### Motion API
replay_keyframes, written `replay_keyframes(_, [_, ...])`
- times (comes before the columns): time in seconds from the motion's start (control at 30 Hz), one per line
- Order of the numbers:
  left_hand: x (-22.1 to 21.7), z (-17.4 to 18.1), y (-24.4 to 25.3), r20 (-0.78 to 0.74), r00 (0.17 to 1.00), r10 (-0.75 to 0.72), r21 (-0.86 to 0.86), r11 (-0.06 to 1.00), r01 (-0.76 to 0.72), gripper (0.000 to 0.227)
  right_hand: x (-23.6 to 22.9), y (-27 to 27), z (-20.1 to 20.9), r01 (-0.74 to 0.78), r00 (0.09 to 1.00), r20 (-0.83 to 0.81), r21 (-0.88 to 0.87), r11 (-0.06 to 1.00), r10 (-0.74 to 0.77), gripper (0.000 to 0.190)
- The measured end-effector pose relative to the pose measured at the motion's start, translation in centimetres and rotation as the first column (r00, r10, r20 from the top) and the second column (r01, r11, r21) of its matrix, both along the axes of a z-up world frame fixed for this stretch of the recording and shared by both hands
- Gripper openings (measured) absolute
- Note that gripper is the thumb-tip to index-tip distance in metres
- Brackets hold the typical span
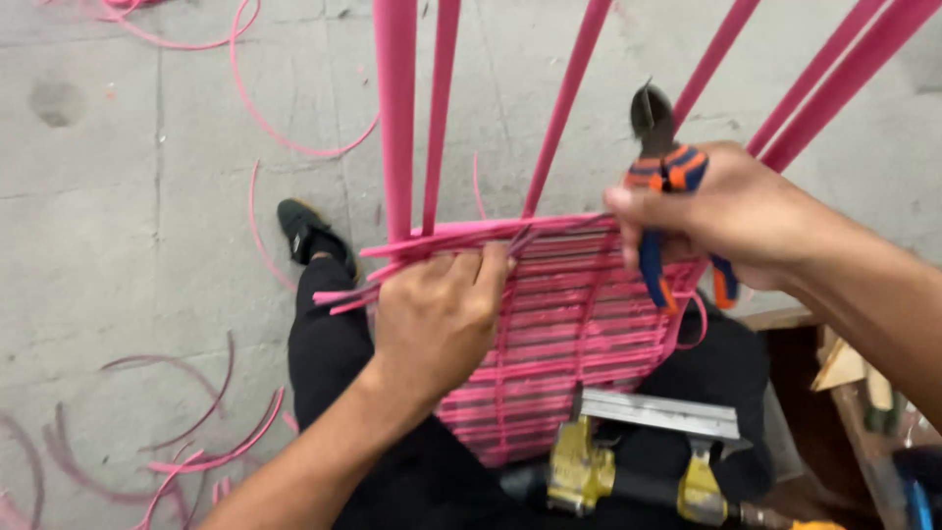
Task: Weave a chair seat using pink plastic straps and securing them with a pneumatic staple gun.
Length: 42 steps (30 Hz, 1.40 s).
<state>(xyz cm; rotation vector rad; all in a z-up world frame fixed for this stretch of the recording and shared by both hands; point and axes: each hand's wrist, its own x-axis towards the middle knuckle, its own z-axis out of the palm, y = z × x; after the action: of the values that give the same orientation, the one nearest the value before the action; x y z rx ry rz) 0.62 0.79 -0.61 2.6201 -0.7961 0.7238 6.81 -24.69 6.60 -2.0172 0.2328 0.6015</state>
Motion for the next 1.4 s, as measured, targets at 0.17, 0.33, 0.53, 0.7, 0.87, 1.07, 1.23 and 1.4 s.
replay_keyframes(0.17, [1.5, 1.1, 0.0, -0.108, 0.994, -0.014, -0.032, 0.999, 0.010, 0.016, -6.7, 1.8, -5.3, -0.671, 0.740, -0.244, -0.197, 0.715, 0.627, 0.034])
replay_keyframes(0.33, [3.2, 1.4, -0.8, -0.181, 0.981, -0.076, -0.037, 0.997, 0.070, 0.025, -13.3, 7.4, -15.4, -0.855, 0.504, -0.374, -0.343, 0.389, 0.779, 0.032])
replay_keyframes(0.53, [3.7, 1.5, -1.7, -0.137, 0.985, -0.103, 0.011, 0.994, 0.105, 0.027, -19.3, 9.7, -28.7, -0.654, 0.544, -0.102, -0.673, 0.345, 0.833, 0.027])
replay_keyframes(0.7, [4.0, 2.0, -1.7, -0.192, 0.963, -0.188, -0.101, 0.980, 0.171, 0.026, -20.2, 9.4, -30.2, -0.584, 0.541, -0.079, -0.752, 0.306, 0.838, 0.027])
replay_keyframes(0.87, [5.1, 3.0, -1.1, -0.297, 0.897, -0.327, -0.175, 0.942, 0.285, 0.025, -20.0, 9.3, -29.0, -0.590, 0.558, -0.056, -0.728, 0.348, 0.828, 0.029])
replay_keyframes(1.07, [4.3, 2.1, -1.9, -0.219, 0.954, -0.206, -0.103, 0.977, 0.187, 0.023, -20.2, 8.7, -25.7, -0.518, 0.469, 0.037, -0.798, 0.309, 0.882, 0.037])
replay_keyframes(1.23, [3.5, 0.5, -1.8, -0.060, 0.991, -0.120, 0.004, 0.993, 0.120, 0.025, -20.9, 8.0, -25.1, -0.558, 0.449, 0.045, -0.766, 0.320, 0.892, 0.045])
replay_keyframes(1.4, [3.7, 0.3, -2.0, -0.067, 0.995, -0.078, -0.100, 0.992, 0.071, 0.016, -17.8, 6.4, -22.7, -0.459, 0.589, 0.450, -0.497, 0.736, 0.672, 0.039])
